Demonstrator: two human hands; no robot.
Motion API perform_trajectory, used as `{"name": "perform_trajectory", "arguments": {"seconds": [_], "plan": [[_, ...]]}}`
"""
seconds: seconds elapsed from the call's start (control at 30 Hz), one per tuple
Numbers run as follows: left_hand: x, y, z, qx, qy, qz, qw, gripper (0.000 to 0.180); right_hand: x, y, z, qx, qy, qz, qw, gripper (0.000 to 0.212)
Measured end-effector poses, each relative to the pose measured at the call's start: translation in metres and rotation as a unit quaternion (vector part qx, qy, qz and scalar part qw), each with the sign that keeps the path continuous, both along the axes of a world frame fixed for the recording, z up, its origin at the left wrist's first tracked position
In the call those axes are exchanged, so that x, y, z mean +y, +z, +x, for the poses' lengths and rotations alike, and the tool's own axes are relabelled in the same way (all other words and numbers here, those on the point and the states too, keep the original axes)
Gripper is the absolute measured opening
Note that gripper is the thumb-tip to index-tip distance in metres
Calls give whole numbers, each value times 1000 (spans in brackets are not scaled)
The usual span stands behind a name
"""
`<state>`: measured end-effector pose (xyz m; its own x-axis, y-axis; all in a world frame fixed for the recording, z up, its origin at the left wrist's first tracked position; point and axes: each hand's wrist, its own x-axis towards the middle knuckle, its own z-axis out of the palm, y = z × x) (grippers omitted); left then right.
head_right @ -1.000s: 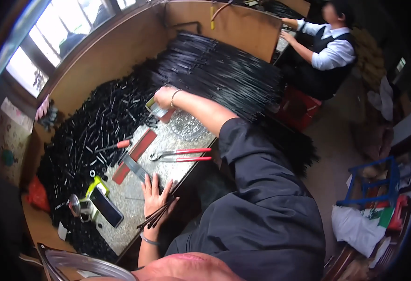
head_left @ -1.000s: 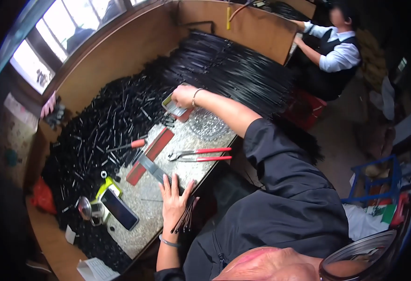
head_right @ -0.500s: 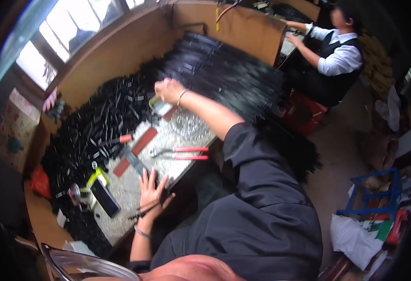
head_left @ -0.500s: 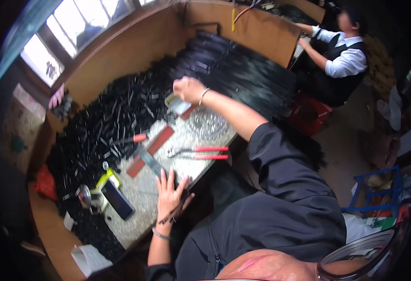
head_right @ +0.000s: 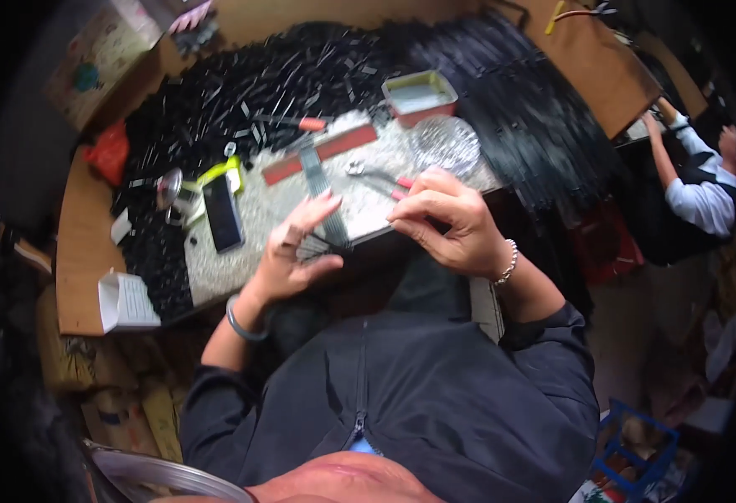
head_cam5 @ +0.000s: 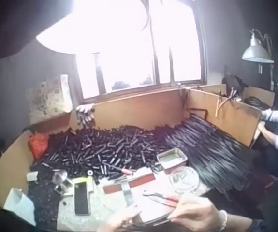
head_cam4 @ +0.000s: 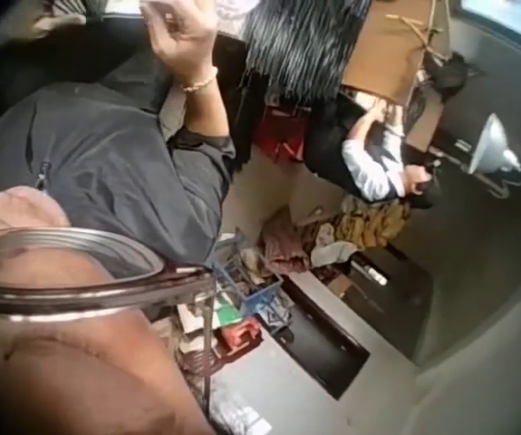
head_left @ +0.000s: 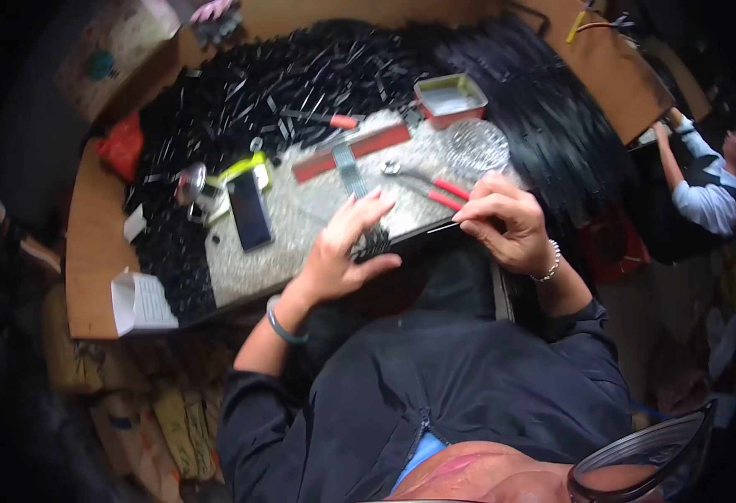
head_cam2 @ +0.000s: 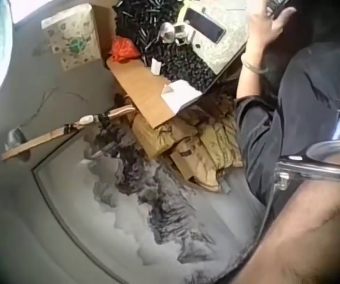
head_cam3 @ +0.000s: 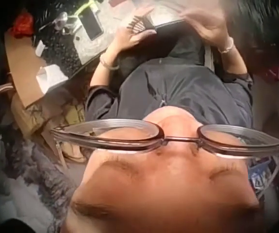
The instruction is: Assembling and crimping black wire bundles at a manufacturing workbench.
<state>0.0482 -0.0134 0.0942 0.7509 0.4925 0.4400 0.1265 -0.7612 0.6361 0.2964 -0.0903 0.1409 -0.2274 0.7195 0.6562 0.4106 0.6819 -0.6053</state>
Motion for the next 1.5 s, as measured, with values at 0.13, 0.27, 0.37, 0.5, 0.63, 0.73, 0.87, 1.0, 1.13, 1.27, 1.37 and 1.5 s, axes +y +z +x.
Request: {"name": "perform_trajectory", "arguments": {"seconds": [0.13,0.27,0.37,0.5,0.63,0.73,0.87,1.0,1.13,1.27,1.37,1.5], "plan": [[-7,40,6,-40,-31,-12,999,53,-13,14,-18,-57,0,44,997,16],[-5,53,7,-41,-28,-14,999,38,-8,18,-25,-67,-16,62,996,17],[-2,55,7,-28,-39,29,998,32,-5,20,-25,-80,-33,85,993,18],[-6,54,9,-28,-47,40,998,28,-6,21,-28,-86,-42,80,992,18],[-10,55,10,-29,-40,22,999,28,-7,22,-29,-92,-44,92,991,18],[-11,57,8,-20,-40,26,999,26,-8,24,-29,-95,-42,88,991,18],[-12,49,7,-32,-37,55,997,23,-13,22,-29,-97,-48,78,991,18],[-12,43,9,-44,-23,60,997,20,-13,21,-30,-96,-50,79,991,18],[-9,45,11,-61,-15,116,991,17,-12,23,-28,-92,-53,107,989,19],[-7,45,12,-66,-12,159,985,16,-13,25,-26,-89,-68,114,987,19],[-5,44,13,-64,-17,151,986,17,-11,24,-25,-92,-74,116,986,20],[-3,43,15,-58,-24,145,987,17,-9,24,-24,-101,-73,105,987,20]]}}
